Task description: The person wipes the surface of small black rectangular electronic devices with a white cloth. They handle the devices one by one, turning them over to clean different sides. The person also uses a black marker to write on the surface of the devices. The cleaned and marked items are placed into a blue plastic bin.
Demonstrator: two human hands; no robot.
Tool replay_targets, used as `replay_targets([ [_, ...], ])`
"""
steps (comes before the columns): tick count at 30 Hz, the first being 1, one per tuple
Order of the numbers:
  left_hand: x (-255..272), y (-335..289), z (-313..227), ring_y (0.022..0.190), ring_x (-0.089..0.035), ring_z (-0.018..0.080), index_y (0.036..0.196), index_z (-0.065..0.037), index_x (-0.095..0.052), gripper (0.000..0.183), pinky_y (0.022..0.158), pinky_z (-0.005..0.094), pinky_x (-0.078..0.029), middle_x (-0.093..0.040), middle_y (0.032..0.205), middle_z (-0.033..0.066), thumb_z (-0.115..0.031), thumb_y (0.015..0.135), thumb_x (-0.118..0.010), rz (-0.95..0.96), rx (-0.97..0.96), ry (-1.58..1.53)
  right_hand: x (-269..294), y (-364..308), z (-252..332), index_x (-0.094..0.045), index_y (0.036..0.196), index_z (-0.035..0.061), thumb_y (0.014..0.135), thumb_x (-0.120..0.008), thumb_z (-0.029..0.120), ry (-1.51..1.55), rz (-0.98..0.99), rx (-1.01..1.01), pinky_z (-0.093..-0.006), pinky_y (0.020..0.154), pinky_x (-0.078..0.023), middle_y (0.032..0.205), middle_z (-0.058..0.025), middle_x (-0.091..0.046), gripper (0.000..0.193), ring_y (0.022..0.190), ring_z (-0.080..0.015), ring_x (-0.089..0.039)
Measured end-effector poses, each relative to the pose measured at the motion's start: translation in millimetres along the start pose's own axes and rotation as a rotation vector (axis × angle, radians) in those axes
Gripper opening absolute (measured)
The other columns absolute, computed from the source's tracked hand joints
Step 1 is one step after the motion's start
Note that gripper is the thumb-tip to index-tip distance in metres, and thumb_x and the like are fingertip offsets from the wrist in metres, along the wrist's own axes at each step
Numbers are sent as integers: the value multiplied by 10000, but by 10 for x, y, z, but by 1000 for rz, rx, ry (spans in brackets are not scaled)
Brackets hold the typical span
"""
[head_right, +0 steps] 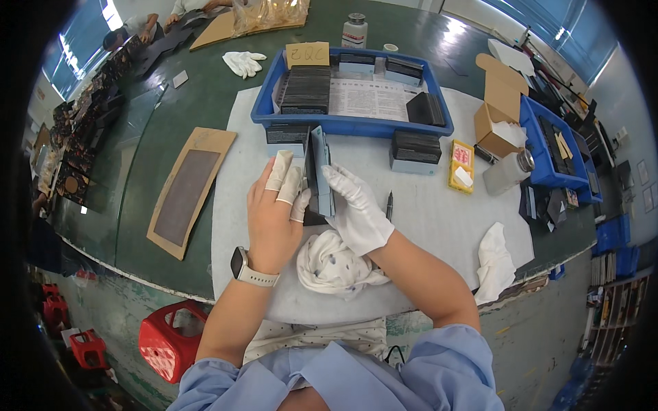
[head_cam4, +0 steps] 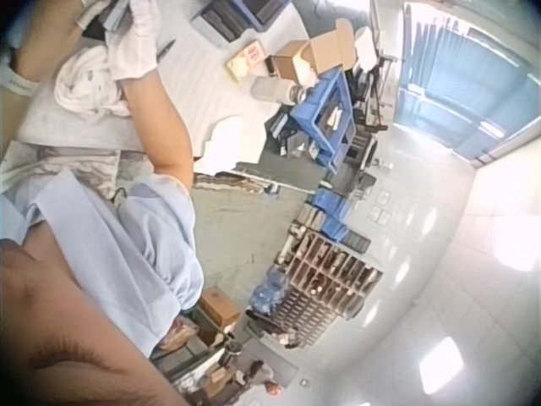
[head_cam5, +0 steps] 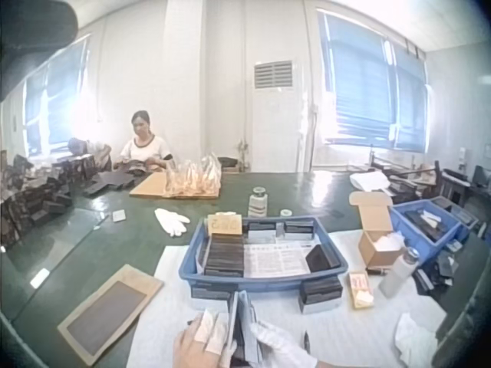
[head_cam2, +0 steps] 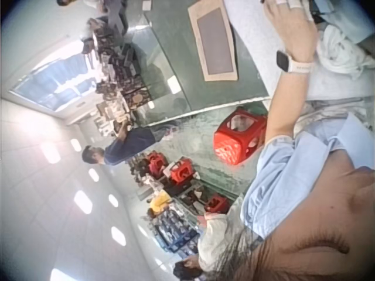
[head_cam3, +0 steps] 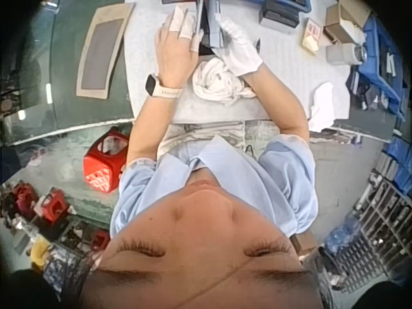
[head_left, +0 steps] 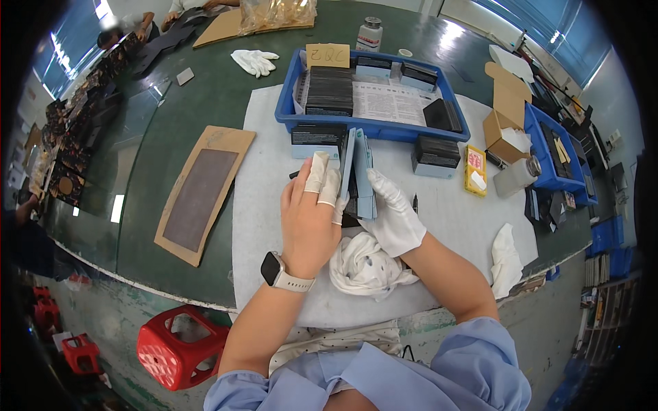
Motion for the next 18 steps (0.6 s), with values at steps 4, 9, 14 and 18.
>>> replay_targets([
  [4,-47,-73,-30,1271,-452,374,1210,34,-579,434,997,467,-371,-493,1366,195,-21,783,-632,31,-59,132,-27,5,13,-551,1197,64,927,-620,234,-29,-29,15,-289,868,-503,1078,-21,-625,326,953,-122,-613],
  [9,-94,-108,-105,1290,-431,373,1245,64,-539,509,995,466,-380,-446,1395,223,65,738,-577,93,-93,65,55,29,66,-550,1203,46,933,-614,195,-98,-11,42,-255,842,-503,1077,-16,-628,314,935,-99,-615],
  [14,-95,-102,-68,1269,-437,389,1270,56,-522,592,1009,455,-393,-443,1389,230,128,684,-563,119,-53,-41,74,47,124,-533,1228,30,925,-623,153,-146,-12,30,-256,840,-505,1100,-17,-617,339,959,-101,-610],
  [18,-104,-107,-31,1240,-451,395,1260,49,-533,600,1028,452,-389,-462,1367,222,150,670,-562,97,-31,-127,11,27,107,-524,1237,5,906,-645,131,-124,16,14,-273,860,-506,1143,-48,-599,374,994,-135,-604],
])
Point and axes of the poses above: each hand's wrist, its own y-axis towards the middle knuckle, its own x-axis out of the back of the hand, z = x × y, the point moved 4 cm from there along y, towards the middle knuckle
